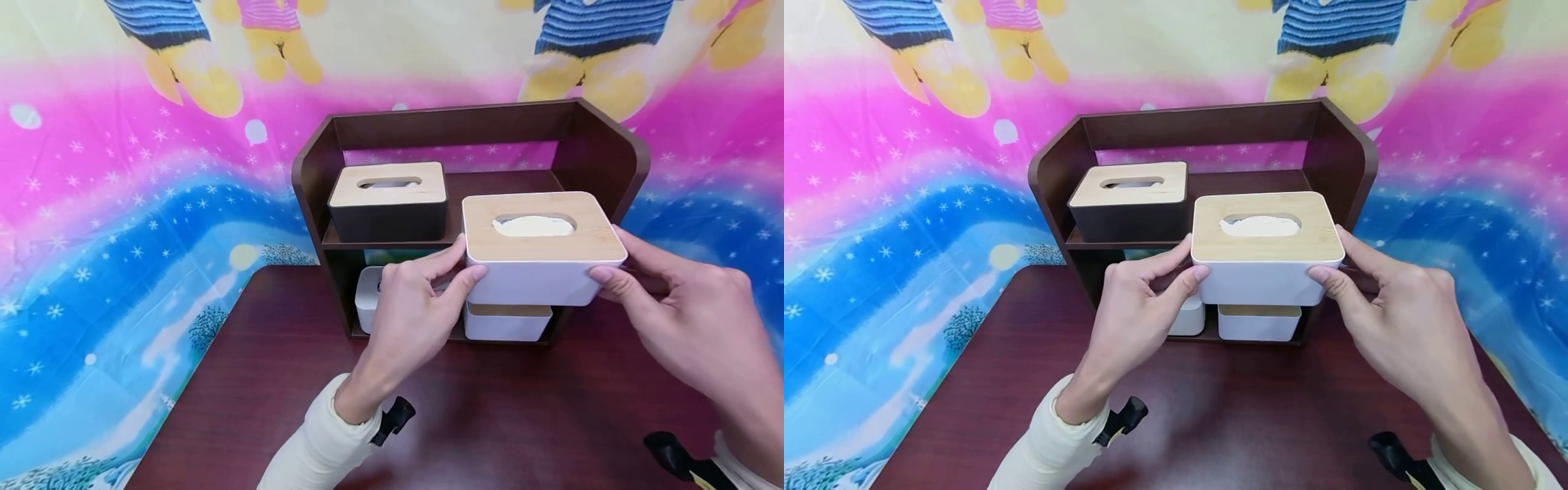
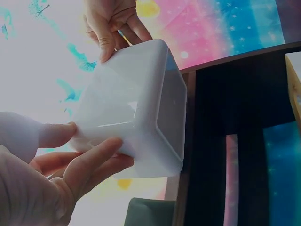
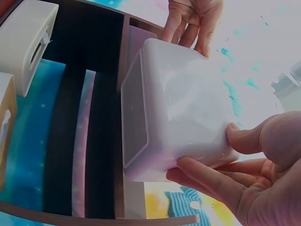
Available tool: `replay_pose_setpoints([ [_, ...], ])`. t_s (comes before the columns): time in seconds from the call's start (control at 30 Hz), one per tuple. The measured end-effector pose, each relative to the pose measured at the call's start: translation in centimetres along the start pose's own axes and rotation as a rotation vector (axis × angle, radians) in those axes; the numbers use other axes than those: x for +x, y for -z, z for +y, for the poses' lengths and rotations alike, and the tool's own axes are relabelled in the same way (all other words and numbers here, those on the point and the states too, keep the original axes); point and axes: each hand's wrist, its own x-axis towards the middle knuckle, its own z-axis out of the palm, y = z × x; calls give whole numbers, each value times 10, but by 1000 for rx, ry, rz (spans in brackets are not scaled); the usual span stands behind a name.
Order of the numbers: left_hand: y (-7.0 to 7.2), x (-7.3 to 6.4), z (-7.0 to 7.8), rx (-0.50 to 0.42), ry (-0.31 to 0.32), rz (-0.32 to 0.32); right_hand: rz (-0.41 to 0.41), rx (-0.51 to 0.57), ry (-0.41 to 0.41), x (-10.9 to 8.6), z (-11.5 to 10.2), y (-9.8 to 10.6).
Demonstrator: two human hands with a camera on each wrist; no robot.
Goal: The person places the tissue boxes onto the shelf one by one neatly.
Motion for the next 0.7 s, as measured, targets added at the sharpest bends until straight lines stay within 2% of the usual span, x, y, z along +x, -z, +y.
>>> replay_pose_setpoints([
  [0.27,-1,15,9,24,-9,4,16,-13,-16,15,0,3],
  [0.4,-5,29,10,15,-9,17,-13,-15,-78,28,4,1],
  [0.7,-16,60,5,21,3,73,-87,85,-202,57,3,-13],
])
